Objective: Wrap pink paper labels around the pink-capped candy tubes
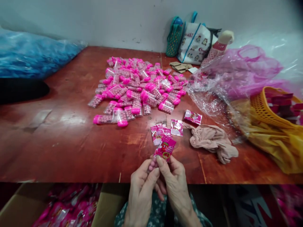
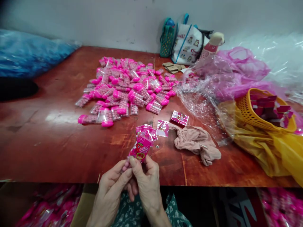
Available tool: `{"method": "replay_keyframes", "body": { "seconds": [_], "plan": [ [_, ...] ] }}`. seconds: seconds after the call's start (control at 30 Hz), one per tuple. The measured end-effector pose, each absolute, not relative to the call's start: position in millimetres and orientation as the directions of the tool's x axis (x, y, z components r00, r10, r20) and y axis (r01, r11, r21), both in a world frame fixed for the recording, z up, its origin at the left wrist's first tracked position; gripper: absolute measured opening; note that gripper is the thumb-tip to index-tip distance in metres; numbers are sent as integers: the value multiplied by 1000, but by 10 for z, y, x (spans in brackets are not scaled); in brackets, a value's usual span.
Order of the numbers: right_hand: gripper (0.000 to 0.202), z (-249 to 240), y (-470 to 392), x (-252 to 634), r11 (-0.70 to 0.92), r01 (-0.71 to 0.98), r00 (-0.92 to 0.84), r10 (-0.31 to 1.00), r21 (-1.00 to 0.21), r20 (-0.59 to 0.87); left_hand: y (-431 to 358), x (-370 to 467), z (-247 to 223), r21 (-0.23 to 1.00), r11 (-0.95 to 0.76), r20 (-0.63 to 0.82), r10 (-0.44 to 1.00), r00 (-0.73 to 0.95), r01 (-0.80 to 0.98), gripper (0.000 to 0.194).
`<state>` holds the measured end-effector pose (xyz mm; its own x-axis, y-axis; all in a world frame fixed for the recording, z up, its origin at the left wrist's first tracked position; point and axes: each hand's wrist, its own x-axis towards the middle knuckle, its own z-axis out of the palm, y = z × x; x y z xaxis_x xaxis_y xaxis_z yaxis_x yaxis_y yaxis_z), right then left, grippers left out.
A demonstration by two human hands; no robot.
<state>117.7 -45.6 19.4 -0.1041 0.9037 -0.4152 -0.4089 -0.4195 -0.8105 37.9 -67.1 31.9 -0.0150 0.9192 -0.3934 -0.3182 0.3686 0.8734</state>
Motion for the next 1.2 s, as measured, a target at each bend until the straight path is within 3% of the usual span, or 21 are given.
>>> {"method": "replay_keyframes", "body": {
  "seconds": [0.1, 0.23, 0.5, 0.63, 0.8, 1.0, 1.1, 1.2],
  "plan": [
    [20, 220, -369, 1222, -468, -478, -198, 882, -743, -428, -660, 358, 325, 894, 376, -387, 922, 3, -243, 22],
    [17, 288, -270, 1285, -462, -520, -175, 881, -719, -440, -672, 399, 322, 890, 401, -394, 916, 75, -216, 21],
    [22, 308, -472, 1222, -470, -306, -148, 882, -828, -447, -749, 535, 319, 854, 386, -444, 891, -101, -350, 38],
    [28, 315, -481, 1307, -507, -358, -189, 862, -784, -470, -707, 508, 292, 809, 429, -455, 890, 33, -403, 29],
    [28, 320, -345, 1486, -411, -408, -95, 907, -816, -409, -694, 526, 319, 753, 517, -491, 853, 176, -407, 19],
    [27, 200, -439, 1378, -405, -284, -11, 907, -869, -420, -723, 477, 405, 771, 522, -549, 835, 35, -366, 21],
    [27, 175, -514, 1328, -415, -358, -34, 901, -837, -432, -694, 423, 438, 809, 485, -525, 850, -38, -332, 24],
    [27, 206, -500, 1348, -417, -470, -46, 892, -778, -450, -664, 438, 438, 820, 454, -486, 874, -6, -349, 22]
  ]
}}
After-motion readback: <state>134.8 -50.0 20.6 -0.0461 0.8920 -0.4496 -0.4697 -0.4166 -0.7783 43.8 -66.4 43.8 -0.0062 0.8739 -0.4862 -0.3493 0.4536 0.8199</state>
